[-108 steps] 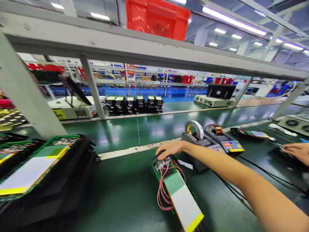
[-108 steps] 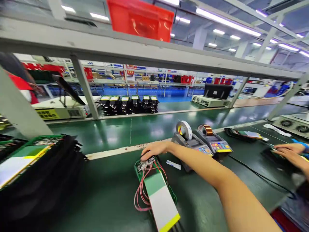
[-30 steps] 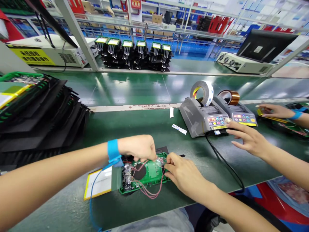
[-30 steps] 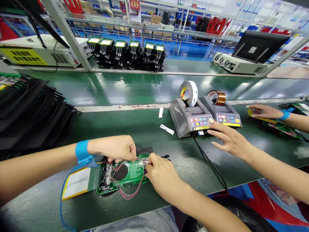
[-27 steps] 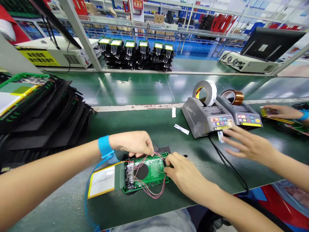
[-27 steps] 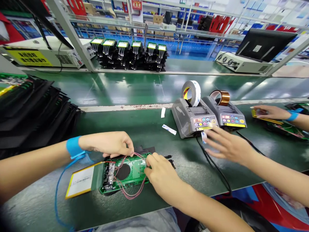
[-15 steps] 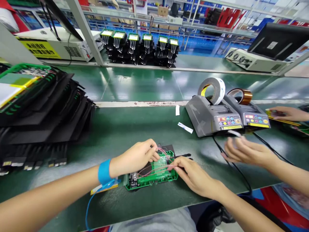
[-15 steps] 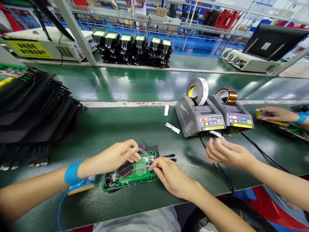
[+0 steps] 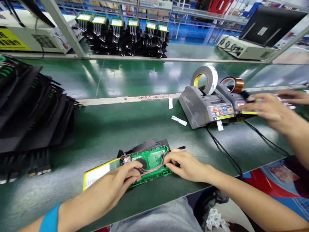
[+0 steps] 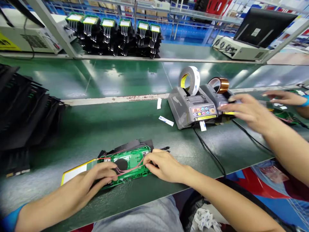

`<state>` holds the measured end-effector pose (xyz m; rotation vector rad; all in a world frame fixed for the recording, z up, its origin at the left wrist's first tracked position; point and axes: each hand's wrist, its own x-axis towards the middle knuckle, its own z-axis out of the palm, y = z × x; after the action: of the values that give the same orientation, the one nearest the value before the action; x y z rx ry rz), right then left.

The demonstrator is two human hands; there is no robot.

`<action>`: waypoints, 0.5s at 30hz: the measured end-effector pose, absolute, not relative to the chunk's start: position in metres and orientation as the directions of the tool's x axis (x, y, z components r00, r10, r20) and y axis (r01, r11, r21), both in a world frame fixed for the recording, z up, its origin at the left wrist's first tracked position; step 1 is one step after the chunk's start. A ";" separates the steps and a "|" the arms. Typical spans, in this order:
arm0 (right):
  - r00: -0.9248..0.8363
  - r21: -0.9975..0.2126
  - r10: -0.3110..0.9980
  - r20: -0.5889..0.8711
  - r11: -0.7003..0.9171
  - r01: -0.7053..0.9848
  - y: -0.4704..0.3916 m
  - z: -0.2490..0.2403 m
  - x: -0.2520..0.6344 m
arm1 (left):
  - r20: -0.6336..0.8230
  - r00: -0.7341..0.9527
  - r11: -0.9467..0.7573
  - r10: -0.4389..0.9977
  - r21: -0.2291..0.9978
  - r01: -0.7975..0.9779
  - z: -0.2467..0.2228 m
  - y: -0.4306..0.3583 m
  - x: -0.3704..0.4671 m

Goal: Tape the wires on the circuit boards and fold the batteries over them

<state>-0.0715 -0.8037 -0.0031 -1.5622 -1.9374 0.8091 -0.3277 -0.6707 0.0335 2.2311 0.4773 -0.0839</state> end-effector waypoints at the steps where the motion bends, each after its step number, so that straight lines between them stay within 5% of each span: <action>1: -0.221 -0.722 0.974 0.041 0.182 0.667 -0.803 -0.004 -0.070 | -0.210 0.934 -0.633 0.290 0.689 0.352 0.030 -0.671 -0.333; 7: -0.416 -0.671 0.909 0.041 0.333 0.663 -0.802 0.004 -0.059 | -0.035 0.996 -0.911 0.085 0.401 0.092 0.028 -0.679 -0.337; 15: -0.565 -0.505 0.822 0.068 0.517 0.691 -0.801 0.001 -0.045 | -0.393 0.912 -0.911 0.119 0.322 0.258 0.042 -0.692 -0.302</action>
<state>-0.0451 -0.8010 0.0005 -1.2663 -2.4627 0.6231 -0.3021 -0.6915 0.0416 2.7015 0.2762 -0.5227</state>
